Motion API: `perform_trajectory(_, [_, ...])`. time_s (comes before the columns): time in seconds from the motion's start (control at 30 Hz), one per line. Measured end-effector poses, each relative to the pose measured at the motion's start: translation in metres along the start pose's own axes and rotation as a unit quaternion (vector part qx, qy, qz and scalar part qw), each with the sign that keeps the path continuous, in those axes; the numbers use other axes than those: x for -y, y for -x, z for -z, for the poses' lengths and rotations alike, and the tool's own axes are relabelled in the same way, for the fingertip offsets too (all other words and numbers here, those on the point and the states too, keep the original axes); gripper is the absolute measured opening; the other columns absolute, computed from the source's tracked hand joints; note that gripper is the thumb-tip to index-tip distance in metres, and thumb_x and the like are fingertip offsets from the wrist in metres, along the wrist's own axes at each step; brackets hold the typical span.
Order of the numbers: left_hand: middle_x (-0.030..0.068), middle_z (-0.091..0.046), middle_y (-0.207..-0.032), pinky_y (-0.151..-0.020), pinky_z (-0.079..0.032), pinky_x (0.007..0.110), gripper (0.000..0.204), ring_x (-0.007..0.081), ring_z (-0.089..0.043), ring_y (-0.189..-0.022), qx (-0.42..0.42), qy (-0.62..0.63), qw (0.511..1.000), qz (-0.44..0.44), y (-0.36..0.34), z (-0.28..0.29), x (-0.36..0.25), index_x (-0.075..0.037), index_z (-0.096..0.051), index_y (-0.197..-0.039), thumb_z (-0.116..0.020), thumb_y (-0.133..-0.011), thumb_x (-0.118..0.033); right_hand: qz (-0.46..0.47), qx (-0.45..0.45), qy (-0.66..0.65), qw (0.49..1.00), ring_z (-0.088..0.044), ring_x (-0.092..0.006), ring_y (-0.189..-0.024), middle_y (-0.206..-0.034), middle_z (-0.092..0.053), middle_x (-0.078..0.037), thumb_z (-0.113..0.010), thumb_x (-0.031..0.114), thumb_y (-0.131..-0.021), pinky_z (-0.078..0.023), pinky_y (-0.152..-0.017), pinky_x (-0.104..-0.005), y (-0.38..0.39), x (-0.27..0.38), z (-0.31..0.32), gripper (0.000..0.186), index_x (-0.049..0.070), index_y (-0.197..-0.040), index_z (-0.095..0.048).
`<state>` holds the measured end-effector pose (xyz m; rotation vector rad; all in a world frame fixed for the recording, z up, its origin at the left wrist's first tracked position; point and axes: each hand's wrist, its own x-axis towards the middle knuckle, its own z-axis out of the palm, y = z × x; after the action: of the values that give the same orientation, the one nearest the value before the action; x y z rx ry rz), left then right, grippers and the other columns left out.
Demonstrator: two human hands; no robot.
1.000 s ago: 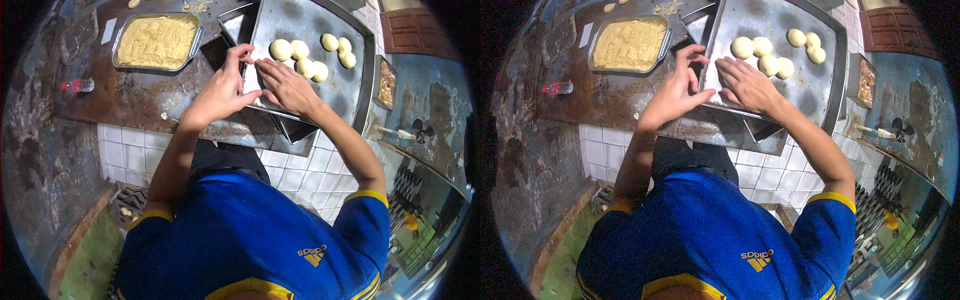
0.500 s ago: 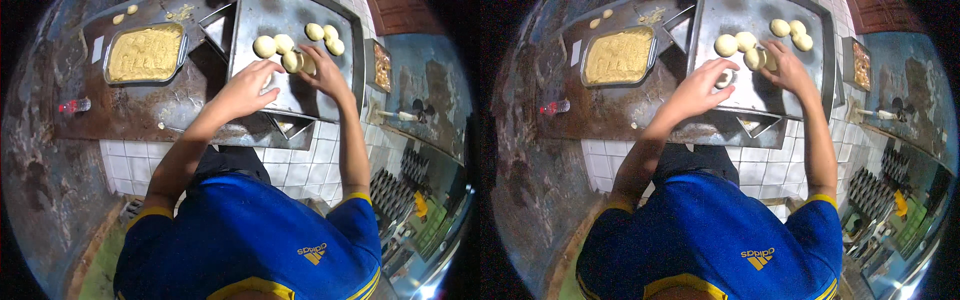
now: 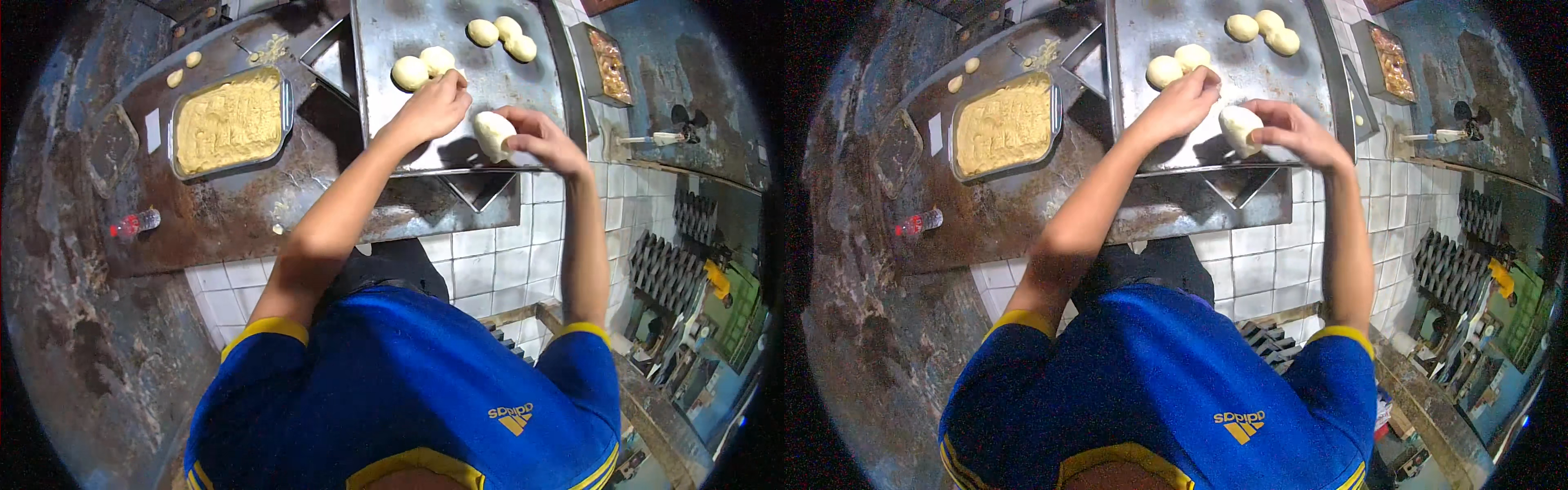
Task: The person fills dough pieces with filling from a pan, shapes and seals them into round rolls, and places them onto metal baking trays by hand.
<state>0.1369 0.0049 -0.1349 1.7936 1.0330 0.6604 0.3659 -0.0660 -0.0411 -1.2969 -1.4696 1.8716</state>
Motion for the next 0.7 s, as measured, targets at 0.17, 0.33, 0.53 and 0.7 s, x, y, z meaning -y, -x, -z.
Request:
perform_trajectory(0.17, [0.0140, -0.073, -0.098, -0.084, -0.055, 0.036, 0.051, 0.0209, -0.070, -0.097, -0.090, 0.311, 0.946, -0.017, 0.068, 0.048, -0.041, 0.001, -0.070, -0.107, -0.042, -0.113, -0.041, 0.142, -0.289, -0.036, 0.946, -0.070, -0.0126, -0.104, -0.113, -0.076, -0.007, -0.085, 0.002, -0.084, -0.056, -0.093, -0.0294, -0.030, 0.010, -0.122, 0.042, -0.004, -0.124, -0.071])
perform_trajectory(0.33, [0.0166, -0.059, -0.067, -0.060, -0.047, 0.040, 0.048, 0.0223, -0.058, -0.060, -0.283, 0.228, 0.931, -0.021, 0.111, 0.109, -0.032, 0.003, -0.060, -0.083, -0.054, -0.111, -0.035, 0.190, -0.316, -0.038, 0.929, -0.070, -0.0117, -0.100, -0.106, -0.076, -0.007, -0.080, 0.002, -0.089, -0.055, -0.091, -0.0288, -0.085, 0.040, -0.219, 0.030, -0.005, -0.117, -0.072])
perform_trajectory(0.53, [0.0208, -0.058, -0.060, -0.054, -0.043, 0.044, 0.065, 0.0267, -0.059, -0.054, -0.405, 0.177, 0.895, -0.064, 0.155, 0.200, -0.013, 0.005, -0.062, -0.076, -0.049, -0.112, -0.047, 0.270, -0.310, -0.093, 0.907, -0.068, -0.0108, -0.092, -0.103, -0.075, -0.006, -0.079, 0.007, -0.094, -0.054, -0.082, -0.0252, -0.153, 0.089, -0.313, 0.025, -0.004, -0.112, -0.067])
perform_trajectory(0.7, [-0.0044, -0.062, -0.080, -0.064, -0.043, 0.024, 0.054, 0.0060, -0.055, -0.073, -0.280, 0.590, 0.757, -0.027, 0.203, 0.276, 0.001, -0.005, -0.069, -0.092, -0.058, -0.107, -0.056, 0.284, -0.325, -0.115, 0.895, -0.069, -0.0085, -0.079, -0.090, -0.078, -0.008, -0.079, 0.011, -0.096, -0.054, -0.070, -0.0223, -0.206, 0.127, -0.375, 0.017, -0.005, -0.097, -0.076])
